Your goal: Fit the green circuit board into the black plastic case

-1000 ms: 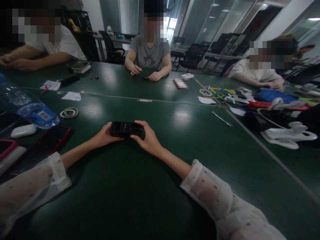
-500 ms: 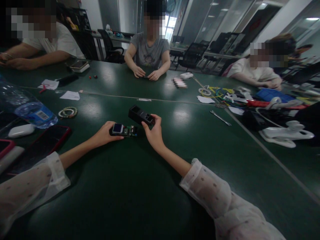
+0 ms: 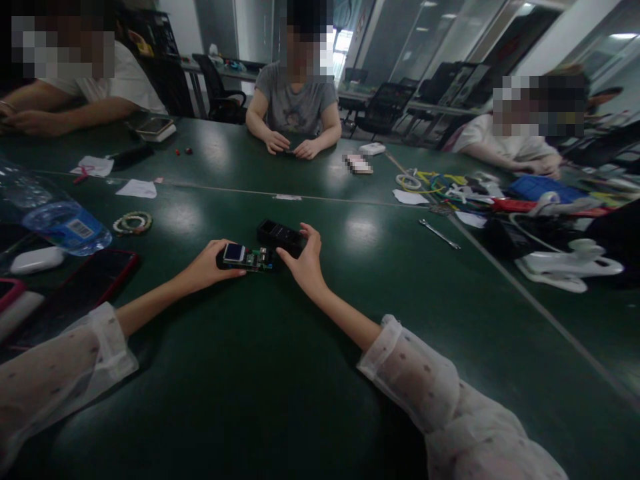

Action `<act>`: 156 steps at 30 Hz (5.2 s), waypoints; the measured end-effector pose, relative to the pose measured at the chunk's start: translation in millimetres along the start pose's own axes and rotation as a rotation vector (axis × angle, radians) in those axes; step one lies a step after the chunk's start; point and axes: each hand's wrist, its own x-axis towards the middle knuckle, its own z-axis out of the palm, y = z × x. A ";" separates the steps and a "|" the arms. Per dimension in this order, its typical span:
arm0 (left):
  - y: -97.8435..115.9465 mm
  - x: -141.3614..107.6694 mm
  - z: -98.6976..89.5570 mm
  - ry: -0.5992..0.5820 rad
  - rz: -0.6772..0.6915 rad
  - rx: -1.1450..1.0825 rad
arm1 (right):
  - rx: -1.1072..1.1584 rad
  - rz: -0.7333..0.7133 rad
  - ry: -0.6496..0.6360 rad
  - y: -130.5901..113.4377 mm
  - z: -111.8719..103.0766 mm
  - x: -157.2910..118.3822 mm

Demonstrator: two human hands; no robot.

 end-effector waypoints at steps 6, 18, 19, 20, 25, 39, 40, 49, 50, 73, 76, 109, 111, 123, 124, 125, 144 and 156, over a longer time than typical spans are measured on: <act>3.3 -0.9 -1.6 -0.013 -0.025 -0.012 | -0.054 -0.029 -0.060 -2.8 -2.9 0.6; -1.1 -0.5 -0.4 -0.010 -0.030 -0.052 | 0.049 0.000 -0.136 -9.0 -4.2 -0.3; -1.3 -0.5 -0.2 -0.011 -0.032 -0.051 | 0.057 0.007 -0.125 -9.4 -4.3 -0.2; -1.5 -0.5 -0.1 -0.011 -0.034 -0.048 | 0.064 0.014 -0.107 -10.2 -4.5 -0.1; -4.0 0.7 1.8 -0.001 -0.021 -0.015 | 0.150 -0.001 -0.002 -23.7 -7.5 -2.2; -13.4 0.9 9.1 0.067 -0.015 -0.055 | 0.170 -0.274 -0.280 -51.7 -14.8 -11.1; -14.5 0.9 10.0 0.079 -0.021 -0.063 | 0.167 -0.286 -0.289 -51.6 -14.9 -11.1; -12.2 0.3 8.6 0.082 -0.018 -0.111 | 0.130 -0.282 -0.390 -48.6 -12.9 -8.9; -10.6 -0.1 7.6 0.081 -0.013 -0.106 | 0.123 -0.287 -0.411 -48.1 -12.6 -8.3; 6.4 -4.3 -1.6 0.018 -0.160 -0.240 | 0.113 -0.331 -0.489 -40.1 -9.0 -6.7; 2.5 -1.5 1.9 0.034 -0.182 -0.284 | 0.095 -0.353 -0.486 -41.0 -9.7 -6.5; -0.7 -2.0 5.4 0.041 -0.140 -0.379 | 0.084 -0.362 -0.504 -37.7 -10.5 -5.3; -1.2 -2.7 5.2 0.041 -0.144 -0.334 | 0.090 -0.352 -0.502 -37.4 -10.2 -5.3; 6.1 -4.8 -0.9 0.019 -0.110 -0.142 | 0.109 -0.302 -0.486 -36.8 -7.2 -6.3; 8.2 -5.5 -2.3 0.010 -0.104 -0.135 | 0.107 -0.301 -0.485 -36.8 -7.3 -6.2; 9.9 -6.0 -3.5 0.001 -0.097 -0.128 | 0.108 -0.301 -0.483 -36.7 -7.4 -6.2; 6.0 -5.0 -2.6 -0.016 0.049 -0.067 | 0.177 -0.223 -0.464 -35.8 -5.5 -5.4; -1.5 -3.8 0.2 0.000 0.042 -0.101 | 0.179 -0.213 -0.459 -35.7 -5.8 -5.9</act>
